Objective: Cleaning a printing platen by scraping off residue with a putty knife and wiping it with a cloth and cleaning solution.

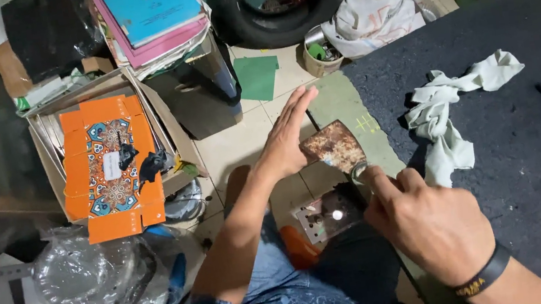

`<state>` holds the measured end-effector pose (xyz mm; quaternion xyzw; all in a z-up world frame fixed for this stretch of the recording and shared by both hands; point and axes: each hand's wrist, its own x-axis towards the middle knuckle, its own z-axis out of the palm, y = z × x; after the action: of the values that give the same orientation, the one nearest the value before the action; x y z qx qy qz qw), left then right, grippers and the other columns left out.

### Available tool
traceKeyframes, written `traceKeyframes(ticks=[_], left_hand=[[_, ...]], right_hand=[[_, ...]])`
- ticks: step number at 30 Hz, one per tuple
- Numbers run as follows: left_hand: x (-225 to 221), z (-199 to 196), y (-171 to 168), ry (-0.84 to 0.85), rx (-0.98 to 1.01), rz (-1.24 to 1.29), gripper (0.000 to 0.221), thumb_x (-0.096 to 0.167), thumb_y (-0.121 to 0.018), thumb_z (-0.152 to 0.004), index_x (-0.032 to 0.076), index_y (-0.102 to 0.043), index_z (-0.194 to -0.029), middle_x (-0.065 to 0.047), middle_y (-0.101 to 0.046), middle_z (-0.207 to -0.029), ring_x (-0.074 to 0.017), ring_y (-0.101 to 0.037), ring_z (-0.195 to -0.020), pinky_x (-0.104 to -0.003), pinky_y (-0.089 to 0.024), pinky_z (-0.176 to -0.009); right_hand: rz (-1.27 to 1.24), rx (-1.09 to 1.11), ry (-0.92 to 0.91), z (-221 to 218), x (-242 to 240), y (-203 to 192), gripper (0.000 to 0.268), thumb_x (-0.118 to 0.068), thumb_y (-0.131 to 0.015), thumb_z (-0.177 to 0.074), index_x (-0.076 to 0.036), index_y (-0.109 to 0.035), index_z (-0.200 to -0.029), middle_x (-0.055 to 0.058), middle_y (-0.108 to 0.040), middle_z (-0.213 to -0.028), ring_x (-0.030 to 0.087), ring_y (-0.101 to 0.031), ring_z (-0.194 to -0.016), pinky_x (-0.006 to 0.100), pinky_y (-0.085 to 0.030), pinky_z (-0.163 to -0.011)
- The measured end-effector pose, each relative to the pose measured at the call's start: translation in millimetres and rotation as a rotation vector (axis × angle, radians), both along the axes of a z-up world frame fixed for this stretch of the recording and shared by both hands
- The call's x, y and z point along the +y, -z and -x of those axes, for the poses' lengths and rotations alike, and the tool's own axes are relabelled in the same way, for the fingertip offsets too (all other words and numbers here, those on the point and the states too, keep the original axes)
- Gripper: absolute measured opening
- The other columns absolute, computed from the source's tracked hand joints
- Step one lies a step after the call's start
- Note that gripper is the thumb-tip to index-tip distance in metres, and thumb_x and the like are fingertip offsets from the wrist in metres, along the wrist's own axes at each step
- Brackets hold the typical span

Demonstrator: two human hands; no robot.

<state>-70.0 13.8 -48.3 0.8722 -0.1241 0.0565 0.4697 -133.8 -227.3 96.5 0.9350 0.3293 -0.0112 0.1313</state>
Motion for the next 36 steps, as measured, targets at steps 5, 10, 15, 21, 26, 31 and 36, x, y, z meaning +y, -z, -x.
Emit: traceKeyframes(ticks=[5,10,15,21,26,31,36], left_hand=[[0,0,1,-0.006,0.004,0.005,0.116,-0.030,-0.057,-0.062,0.011,-0.017,-0.163,-0.016,-0.015,-0.173,-0.0301,-0.011,-0.162,-0.040,-0.014,-0.133],[1,-1,4,0.002,-0.006,0.011,0.118,-0.029,-0.058,-0.062,0.013,-0.015,-0.164,-0.016,-0.014,-0.173,-0.0316,-0.011,-0.162,-0.042,-0.016,-0.133],[5,-1,2,0.016,-0.049,-0.014,0.113,-0.023,-0.067,-0.068,0.012,-0.018,-0.163,-0.014,-0.018,-0.172,-0.0302,-0.014,-0.162,-0.040,-0.020,-0.132],[35,-1,-58,0.206,0.343,-0.099,0.098,-0.007,-0.059,-0.093,0.035,-0.006,-0.163,-0.001,0.003,-0.177,-0.0252,-0.027,-0.160,-0.028,-0.055,-0.069],[40,-23,-59,0.161,0.200,0.117,0.069,-0.001,-0.042,-0.101,0.022,-0.022,-0.162,-0.002,-0.031,-0.169,-0.0249,-0.035,-0.152,-0.040,-0.027,-0.125],[26,-81,-55,-0.149,-0.105,0.314,0.040,0.019,-0.053,-0.106,0.008,-0.051,-0.144,-0.013,-0.064,-0.144,-0.0270,-0.061,-0.136,-0.040,-0.051,-0.110],[-1,-111,-39,0.112,0.382,-0.100,0.078,0.061,-0.026,-0.098,0.012,-0.040,-0.157,-0.008,-0.037,-0.164,-0.0263,-0.034,-0.152,-0.044,-0.026,-0.122]], right_hand=[[-0.078,-0.040,-0.031,-2,-1,0,0.038,-0.046,-0.057,-0.096,-0.023,-0.053,-0.127,0.002,-0.056,-0.066,0.025,-0.052,-0.036,0.042,-0.045,-0.027],[-0.086,-0.020,-0.007,-5,2,0,0.040,-0.047,-0.059,-0.094,-0.025,-0.054,-0.126,0.004,-0.060,-0.071,0.031,-0.057,-0.037,0.044,-0.046,-0.028],[0.005,0.071,0.058,-6,5,-7,0.054,-0.057,-0.056,-0.096,-0.027,-0.050,-0.140,0.000,-0.063,-0.069,0.018,-0.060,-0.038,0.036,-0.056,-0.029],[-0.089,0.007,0.064,-1,3,-3,0.038,-0.044,-0.055,-0.092,-0.028,-0.051,-0.126,0.007,-0.060,-0.068,0.036,-0.060,-0.039,0.045,-0.045,-0.029],[-0.070,0.011,0.059,-1,5,-4,0.038,-0.050,-0.055,-0.096,-0.027,-0.050,-0.126,0.008,-0.062,-0.070,0.032,-0.061,-0.040,0.044,-0.048,-0.030],[-0.073,0.077,0.091,-4,7,-11,0.035,-0.048,-0.052,-0.098,-0.029,-0.050,-0.128,0.008,-0.063,-0.070,0.034,-0.063,-0.042,0.046,-0.049,-0.032],[-0.022,0.073,0.091,1,7,-16,0.034,-0.047,-0.048,-0.100,-0.030,-0.048,-0.130,0.007,-0.065,-0.064,0.031,-0.063,-0.040,0.043,-0.051,-0.033]])
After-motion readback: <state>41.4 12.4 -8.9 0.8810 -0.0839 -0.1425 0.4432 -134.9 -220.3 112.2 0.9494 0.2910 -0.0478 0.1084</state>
